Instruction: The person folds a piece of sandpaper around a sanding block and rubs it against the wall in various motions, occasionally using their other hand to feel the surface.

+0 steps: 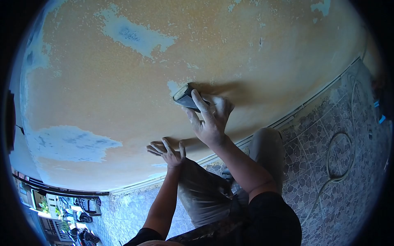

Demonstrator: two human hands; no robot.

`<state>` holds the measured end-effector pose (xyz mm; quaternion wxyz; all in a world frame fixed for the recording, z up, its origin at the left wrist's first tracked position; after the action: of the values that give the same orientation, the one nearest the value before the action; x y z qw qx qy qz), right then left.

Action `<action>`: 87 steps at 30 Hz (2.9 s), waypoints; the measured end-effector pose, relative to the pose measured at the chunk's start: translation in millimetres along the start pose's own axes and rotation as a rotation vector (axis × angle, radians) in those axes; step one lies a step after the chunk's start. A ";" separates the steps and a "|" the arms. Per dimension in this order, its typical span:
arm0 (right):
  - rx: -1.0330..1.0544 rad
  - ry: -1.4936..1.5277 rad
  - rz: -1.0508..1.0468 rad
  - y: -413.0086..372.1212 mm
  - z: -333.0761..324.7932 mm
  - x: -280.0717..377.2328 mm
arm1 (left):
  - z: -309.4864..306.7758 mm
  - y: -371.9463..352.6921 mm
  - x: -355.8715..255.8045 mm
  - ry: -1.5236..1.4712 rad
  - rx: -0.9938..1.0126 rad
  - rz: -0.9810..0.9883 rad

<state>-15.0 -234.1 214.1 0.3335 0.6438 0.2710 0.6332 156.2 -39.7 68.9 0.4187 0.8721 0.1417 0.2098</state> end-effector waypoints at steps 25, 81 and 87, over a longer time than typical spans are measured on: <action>0.036 -0.029 -0.070 11.0 0.0 14.8 | 1.1 -4.5 2.3 -0.027 0.016 -0.019; -0.120 0.069 -0.174 17.4 -10.9 28.7 | 3.0 -5.7 -3.3 -0.063 0.025 0.039; -0.148 0.103 -0.193 0.8 -12.6 8.8 | 3.7 -5.3 -3.3 -0.038 -0.020 0.051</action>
<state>-27.2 -226.8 220.0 0.4249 0.5551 0.3010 0.6486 154.7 -40.4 61.8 0.4246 0.8751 0.1092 0.2051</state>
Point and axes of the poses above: each hand's wrist, its own y-axis towards the middle knuckle, its own z-axis out of the palm, x = y × z, the point moved 9 cm from there along y, towards the middle knuckle, and after that the axes turned 12 degrees about z, right-handed, at the moved point
